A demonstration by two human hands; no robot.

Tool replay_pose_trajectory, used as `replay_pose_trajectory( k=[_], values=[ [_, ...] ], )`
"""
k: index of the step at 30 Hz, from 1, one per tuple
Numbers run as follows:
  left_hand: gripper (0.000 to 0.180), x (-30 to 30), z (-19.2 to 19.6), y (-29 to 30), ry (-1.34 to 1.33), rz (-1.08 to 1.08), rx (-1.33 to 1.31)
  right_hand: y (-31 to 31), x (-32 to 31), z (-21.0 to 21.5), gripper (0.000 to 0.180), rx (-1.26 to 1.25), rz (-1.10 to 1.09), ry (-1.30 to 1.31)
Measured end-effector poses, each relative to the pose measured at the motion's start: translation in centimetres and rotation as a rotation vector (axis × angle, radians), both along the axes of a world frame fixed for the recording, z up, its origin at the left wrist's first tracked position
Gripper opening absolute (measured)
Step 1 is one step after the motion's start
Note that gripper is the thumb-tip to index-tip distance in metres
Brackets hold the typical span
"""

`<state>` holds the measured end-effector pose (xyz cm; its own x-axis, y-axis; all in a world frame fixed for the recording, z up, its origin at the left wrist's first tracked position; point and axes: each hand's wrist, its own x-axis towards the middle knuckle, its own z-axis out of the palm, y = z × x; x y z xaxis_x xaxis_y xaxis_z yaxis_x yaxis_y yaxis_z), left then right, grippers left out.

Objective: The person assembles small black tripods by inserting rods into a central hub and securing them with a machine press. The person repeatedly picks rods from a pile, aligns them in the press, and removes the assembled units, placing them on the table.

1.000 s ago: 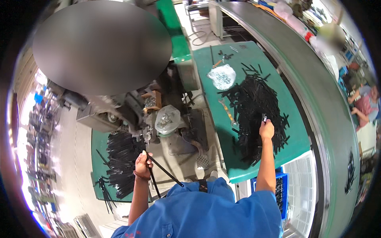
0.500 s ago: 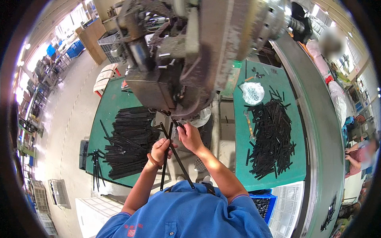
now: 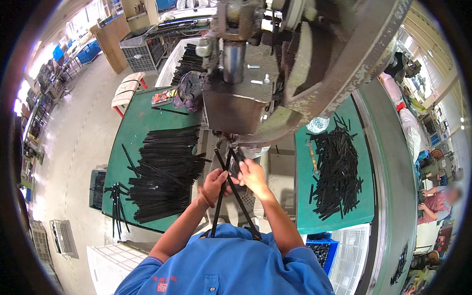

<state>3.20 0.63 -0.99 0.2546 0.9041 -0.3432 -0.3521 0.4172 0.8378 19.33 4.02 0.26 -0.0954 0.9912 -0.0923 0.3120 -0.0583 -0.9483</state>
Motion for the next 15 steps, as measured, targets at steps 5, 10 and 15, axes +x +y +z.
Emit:
replay_pose_trajectory(
  k=[5, 10, 15],
  values=[
    [0.020, -0.7, 0.6, 0.4, 0.025, -0.058, 0.043, -6.5, 4.5, -3.4, 0.027, -0.240, -0.167, 0.102],
    [0.019, -0.7, 0.1, 0.2, 0.021, -0.060, 0.057, -10.6, 5.4, -4.7, 0.025, -0.374, -0.281, 0.254],
    [0.021, -0.8, 1.2, 0.4, -0.011, -0.061, 0.011, -10.5, 4.8, -5.0, 0.025, -0.360, -0.280, 0.263]
  ],
)
